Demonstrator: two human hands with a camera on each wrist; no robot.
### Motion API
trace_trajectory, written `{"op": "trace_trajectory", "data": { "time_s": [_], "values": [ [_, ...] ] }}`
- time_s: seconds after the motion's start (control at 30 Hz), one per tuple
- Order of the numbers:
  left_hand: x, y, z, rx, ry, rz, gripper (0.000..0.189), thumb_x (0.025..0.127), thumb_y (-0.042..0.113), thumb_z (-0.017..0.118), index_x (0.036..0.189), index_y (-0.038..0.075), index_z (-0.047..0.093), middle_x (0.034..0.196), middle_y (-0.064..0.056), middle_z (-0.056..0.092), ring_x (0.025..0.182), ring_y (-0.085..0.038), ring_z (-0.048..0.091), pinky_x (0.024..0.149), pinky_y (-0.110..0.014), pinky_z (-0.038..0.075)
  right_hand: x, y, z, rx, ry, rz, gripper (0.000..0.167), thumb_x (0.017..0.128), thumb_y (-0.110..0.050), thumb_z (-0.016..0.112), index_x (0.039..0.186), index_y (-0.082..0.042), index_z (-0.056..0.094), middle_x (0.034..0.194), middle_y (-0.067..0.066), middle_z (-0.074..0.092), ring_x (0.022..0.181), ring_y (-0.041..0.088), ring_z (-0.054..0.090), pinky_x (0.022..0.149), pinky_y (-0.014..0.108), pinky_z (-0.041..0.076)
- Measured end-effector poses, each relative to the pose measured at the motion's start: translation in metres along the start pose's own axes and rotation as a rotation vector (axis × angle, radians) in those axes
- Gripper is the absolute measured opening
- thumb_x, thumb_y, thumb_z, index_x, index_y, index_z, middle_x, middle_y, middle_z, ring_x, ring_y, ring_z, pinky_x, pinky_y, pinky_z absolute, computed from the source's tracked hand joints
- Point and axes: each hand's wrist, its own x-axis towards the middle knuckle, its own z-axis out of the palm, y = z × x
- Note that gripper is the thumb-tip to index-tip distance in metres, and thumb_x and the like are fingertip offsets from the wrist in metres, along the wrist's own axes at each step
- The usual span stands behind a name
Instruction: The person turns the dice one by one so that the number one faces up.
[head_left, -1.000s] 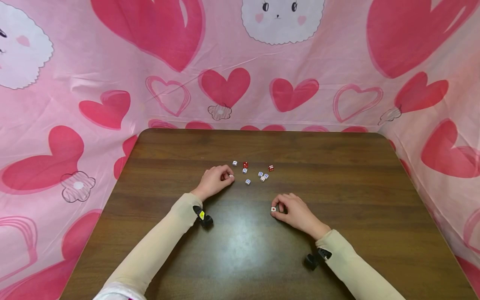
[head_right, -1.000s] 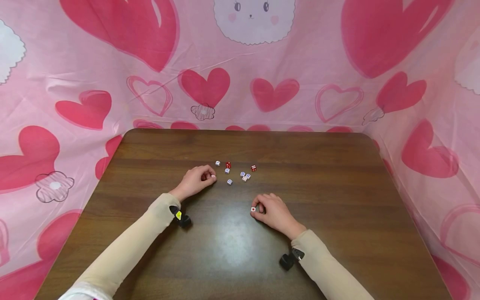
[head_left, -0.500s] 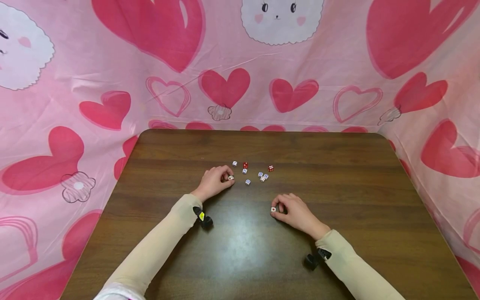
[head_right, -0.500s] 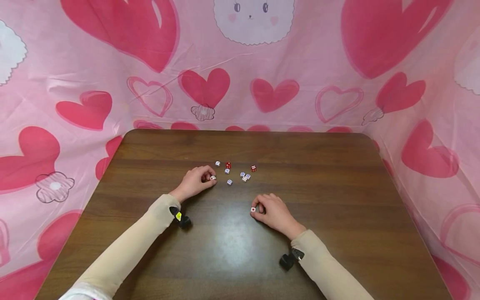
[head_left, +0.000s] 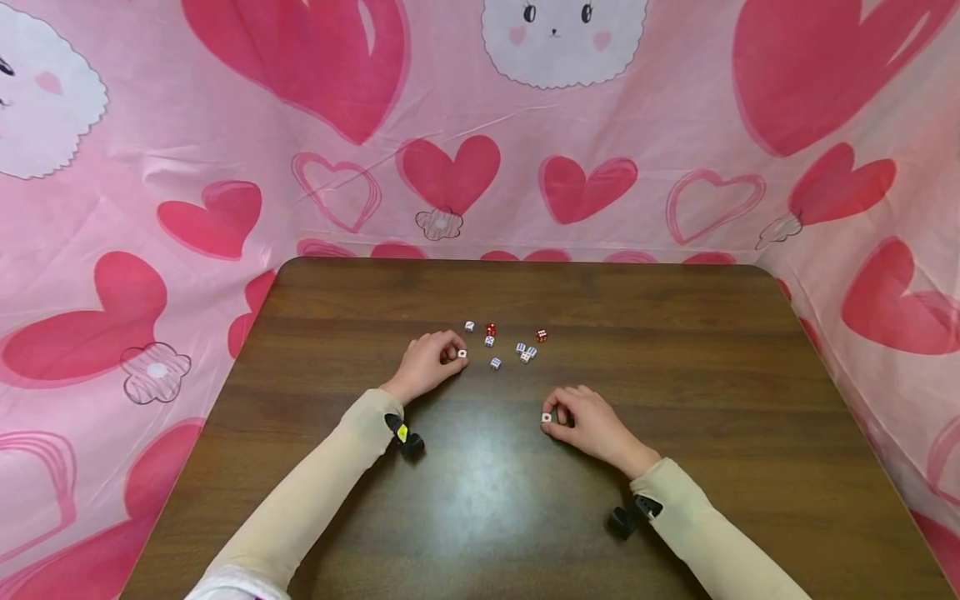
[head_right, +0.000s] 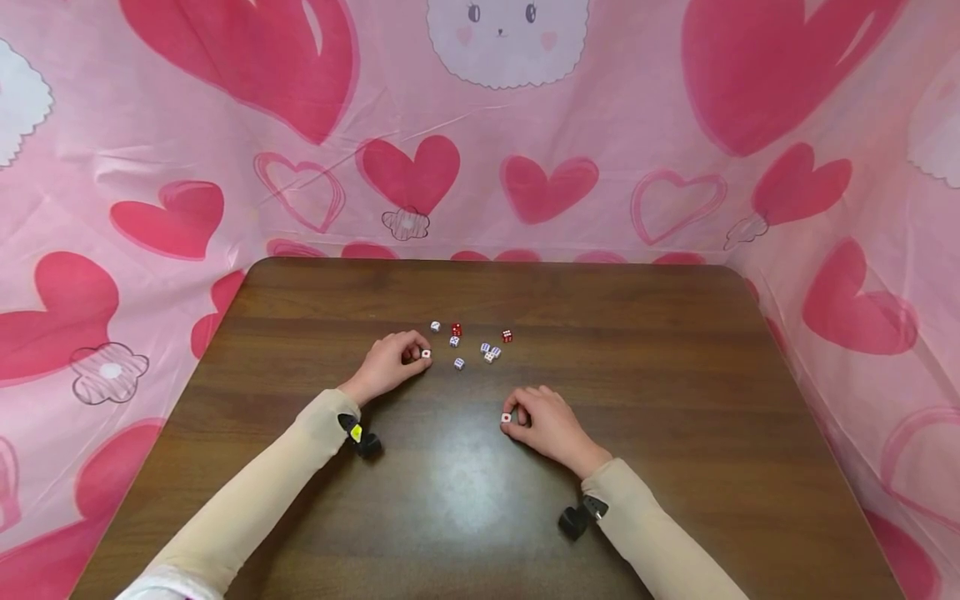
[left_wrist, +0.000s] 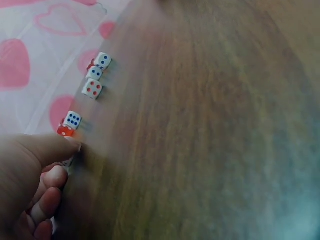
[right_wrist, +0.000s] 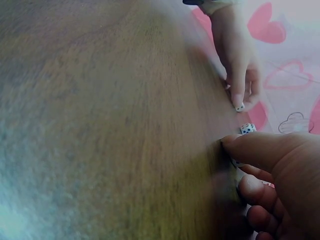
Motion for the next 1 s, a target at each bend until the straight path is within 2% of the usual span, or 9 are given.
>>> {"op": "trace_trajectory", "data": {
  "time_s": [0.2, 0.47, 0.83, 1.0],
  "values": [
    [-0.005, -0.003, -0.001, 0.000, 0.002, 0.019, 0.014, 0.094, 0.021, 0.078, 0.104, 0.014, 0.071, 0.091, 0.000, 0.063, 0.088, -0.020, 0.054, 0.085, -0.041, 0.035, 0.001, 0.000, -0.002, -0.006, -0.017, -0.003, 0.022, 0.087, -0.021, 0.085, 0.092, -0.023, 0.064, 0.075, -0.016, 0.048, 0.081, 0.011, 0.047, 0.075, 0.032, 0.037],
    [-0.018, 0.003, -0.003, 0.019, -0.029, 0.047, 0.013, 0.093, 0.021, 0.080, 0.100, 0.015, 0.070, 0.088, 0.003, 0.062, 0.085, -0.017, 0.055, 0.084, -0.042, 0.038, 0.002, -0.001, -0.002, -0.018, -0.040, 0.022, 0.022, 0.087, -0.024, 0.085, 0.093, -0.024, 0.064, 0.075, -0.015, 0.048, 0.080, 0.010, 0.046, 0.074, 0.031, 0.037],
    [-0.037, 0.025, 0.017, 0.067, -0.042, 0.139, 0.011, 0.090, 0.023, 0.082, 0.096, 0.021, 0.072, 0.083, 0.013, 0.064, 0.082, -0.012, 0.054, 0.081, -0.040, 0.039, 0.004, -0.003, -0.002, -0.036, -0.067, 0.057, 0.020, 0.088, -0.027, 0.084, 0.094, -0.024, 0.065, 0.073, -0.017, 0.048, 0.075, 0.008, 0.044, 0.067, 0.027, 0.037],
    [-0.044, 0.036, 0.024, 0.082, -0.055, 0.152, 0.011, 0.090, 0.024, 0.082, 0.096, 0.021, 0.073, 0.082, 0.013, 0.064, 0.082, -0.012, 0.053, 0.081, -0.039, 0.039, 0.006, -0.004, -0.002, -0.044, -0.085, 0.073, 0.019, 0.089, -0.028, 0.084, 0.095, -0.025, 0.065, 0.073, -0.016, 0.048, 0.074, 0.007, 0.044, 0.065, 0.027, 0.037]
  ]
}}
